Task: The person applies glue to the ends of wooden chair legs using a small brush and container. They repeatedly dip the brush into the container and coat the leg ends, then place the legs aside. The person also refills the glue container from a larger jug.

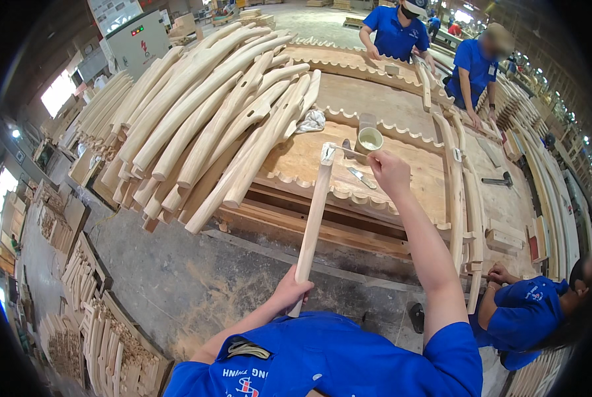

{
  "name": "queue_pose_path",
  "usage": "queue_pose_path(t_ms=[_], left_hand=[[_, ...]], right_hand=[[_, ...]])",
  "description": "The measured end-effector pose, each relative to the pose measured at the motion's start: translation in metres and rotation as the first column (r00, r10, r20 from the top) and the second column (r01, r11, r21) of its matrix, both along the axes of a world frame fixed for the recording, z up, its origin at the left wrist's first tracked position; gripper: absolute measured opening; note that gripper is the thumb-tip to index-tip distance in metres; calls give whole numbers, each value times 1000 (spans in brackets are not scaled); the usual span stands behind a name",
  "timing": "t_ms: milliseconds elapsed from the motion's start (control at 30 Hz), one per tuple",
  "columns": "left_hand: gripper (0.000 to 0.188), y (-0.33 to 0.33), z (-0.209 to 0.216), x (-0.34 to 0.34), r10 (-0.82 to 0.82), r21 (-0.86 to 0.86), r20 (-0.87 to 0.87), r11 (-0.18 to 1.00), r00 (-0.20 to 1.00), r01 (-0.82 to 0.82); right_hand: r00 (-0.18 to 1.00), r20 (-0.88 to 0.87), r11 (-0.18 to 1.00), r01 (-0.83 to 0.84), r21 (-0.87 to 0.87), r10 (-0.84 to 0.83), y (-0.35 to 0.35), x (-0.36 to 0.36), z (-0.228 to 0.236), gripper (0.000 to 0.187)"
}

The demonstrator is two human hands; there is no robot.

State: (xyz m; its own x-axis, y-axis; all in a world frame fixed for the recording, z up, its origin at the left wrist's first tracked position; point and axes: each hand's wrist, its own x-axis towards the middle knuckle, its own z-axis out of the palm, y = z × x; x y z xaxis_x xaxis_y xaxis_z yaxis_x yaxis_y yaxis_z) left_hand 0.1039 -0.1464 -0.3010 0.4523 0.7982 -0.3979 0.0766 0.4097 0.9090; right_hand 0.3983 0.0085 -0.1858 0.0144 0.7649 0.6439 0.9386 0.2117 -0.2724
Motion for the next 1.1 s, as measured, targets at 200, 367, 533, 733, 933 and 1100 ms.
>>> queue_pose_path(t_ms=[200,367,533,733,933,1100], left_hand=[[44,0,-2,-1,8,-6,21,1000,1000,-8],[43,0,-3,0,15,-12,3,1000,1000,-15],[42,-1,-5,0,14,-8,32,1000,999,-14],[44,-1,-3,0,-11,-12,7,1000,1000,11],[43,-2,-3,0,20,-16,8,1000,1000,-20],[44,-1,0,-1,14,-3,-1,1000,1000,-14]], right_hand=[[999,-50,995,-27,-93,22,-8,-3,-11,9],[997,23,995,-65,-78,67,-21,-4,-12,10],[998,-45,997,-49,-67,46,-16,-10,-9,11],[997,17,995,-70,-66,71,-15,-12,-16,9],[997,7,995,-82,-48,82,-22,-14,-15,8],[998,-8,998,-56,4,56,-21,-15,-15,7]])
